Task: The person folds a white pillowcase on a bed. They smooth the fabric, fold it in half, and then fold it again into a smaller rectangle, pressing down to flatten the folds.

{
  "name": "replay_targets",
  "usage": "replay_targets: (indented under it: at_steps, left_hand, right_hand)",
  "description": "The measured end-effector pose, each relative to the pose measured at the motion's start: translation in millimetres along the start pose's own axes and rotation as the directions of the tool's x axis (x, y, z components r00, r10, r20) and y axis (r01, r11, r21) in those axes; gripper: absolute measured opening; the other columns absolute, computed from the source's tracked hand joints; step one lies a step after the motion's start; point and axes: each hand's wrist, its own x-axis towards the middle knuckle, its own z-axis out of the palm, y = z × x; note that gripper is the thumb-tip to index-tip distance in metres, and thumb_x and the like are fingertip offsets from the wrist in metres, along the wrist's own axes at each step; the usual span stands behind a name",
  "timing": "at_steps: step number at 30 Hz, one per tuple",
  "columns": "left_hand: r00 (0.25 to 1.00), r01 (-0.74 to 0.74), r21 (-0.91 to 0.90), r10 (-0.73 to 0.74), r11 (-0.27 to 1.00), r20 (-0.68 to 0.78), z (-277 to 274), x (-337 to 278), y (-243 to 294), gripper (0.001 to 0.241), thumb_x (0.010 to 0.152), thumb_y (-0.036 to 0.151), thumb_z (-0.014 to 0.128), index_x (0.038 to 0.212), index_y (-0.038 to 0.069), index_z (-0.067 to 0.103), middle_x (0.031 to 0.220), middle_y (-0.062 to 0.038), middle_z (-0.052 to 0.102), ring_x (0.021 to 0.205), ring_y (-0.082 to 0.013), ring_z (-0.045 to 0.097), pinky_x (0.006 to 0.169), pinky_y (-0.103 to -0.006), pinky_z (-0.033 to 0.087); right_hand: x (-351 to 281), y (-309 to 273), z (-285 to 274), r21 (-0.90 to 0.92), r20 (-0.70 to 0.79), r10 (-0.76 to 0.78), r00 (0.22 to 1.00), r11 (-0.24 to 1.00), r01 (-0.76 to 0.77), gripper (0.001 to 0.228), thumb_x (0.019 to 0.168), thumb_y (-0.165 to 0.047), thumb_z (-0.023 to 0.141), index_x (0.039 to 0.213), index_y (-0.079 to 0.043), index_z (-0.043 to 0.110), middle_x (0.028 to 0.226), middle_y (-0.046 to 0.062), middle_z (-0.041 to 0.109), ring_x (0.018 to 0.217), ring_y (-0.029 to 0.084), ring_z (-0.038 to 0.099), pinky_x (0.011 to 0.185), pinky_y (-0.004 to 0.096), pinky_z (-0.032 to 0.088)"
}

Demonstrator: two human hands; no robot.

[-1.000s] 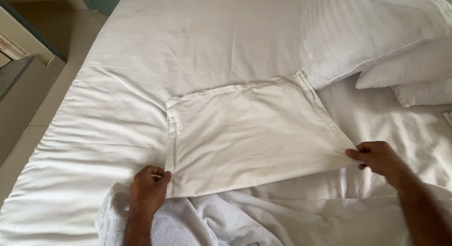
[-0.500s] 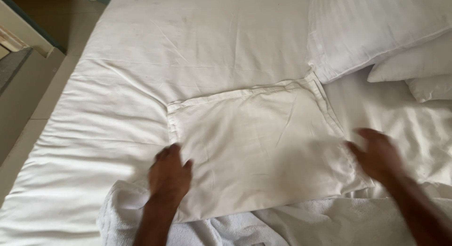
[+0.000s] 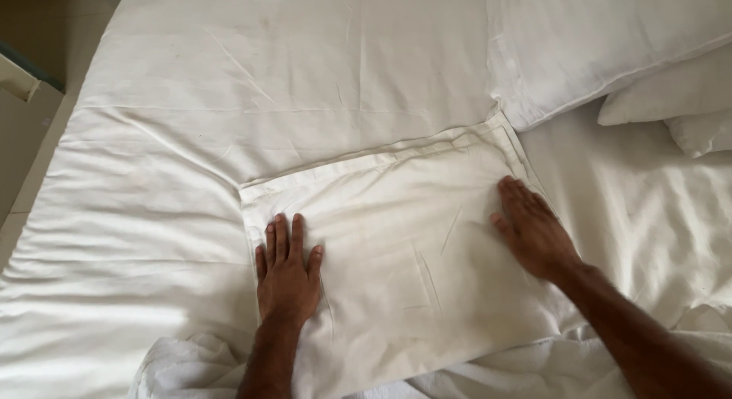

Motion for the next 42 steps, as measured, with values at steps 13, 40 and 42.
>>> replay_targets:
  at_steps: [13,40,42]
  left_hand:
    - [0.9,-0.025,-0.056,-0.002,0.998,-0.437,-29.4,86.1,-31.7,0.035,0.105,0.021,0.058,0.136,0.008,0.067,0.14,-0.013,0.065,0.132,-0.0363,0.054,0.107,-0.0567,0.039]
    - [0.95,-0.125,0.162,0.165,0.979,-0.264,-31.3,99.7,0.8,0.06,0.094,0.031,0.067,0.146,0.008,0.049,0.153,-0.015,0.046,0.141,-0.0325,0.041,0.116,-0.0568,0.029]
    - [0.937,-0.209,0.22,0.259,0.953,-0.235,-21.5,85.0,9.3,0.063,0.096,0.036,0.062,0.15,0.008,0.044,0.161,-0.016,0.037,0.148,-0.0326,0.034,0.119,-0.057,0.025]
  right_hand:
    - [101.5,43.8,-41.4,0.253,-0.315,0.315,0.896,0.937,-0.24,0.028,0.099,-0.029,0.072,0.109,-0.004,0.076,0.102,0.012,0.076,0.087,0.026,0.071,0.079,0.042,0.057]
    - [117.8,1.1,-15.3,-0.172,-0.534,-0.029,0.845,0.982,-0.076,0.029,0.104,-0.023,0.071,0.124,-0.004,0.063,0.125,0.015,0.065,0.124,0.035,0.058,0.1,0.052,0.048]
    - [106.9,-26.7,-8.7,-0.221,-0.576,-0.161,0.801,0.975,0.036,0.042,0.105,-0.025,0.07,0.138,-0.002,0.06,0.138,0.019,0.061,0.131,0.037,0.054,0.114,0.053,0.043]
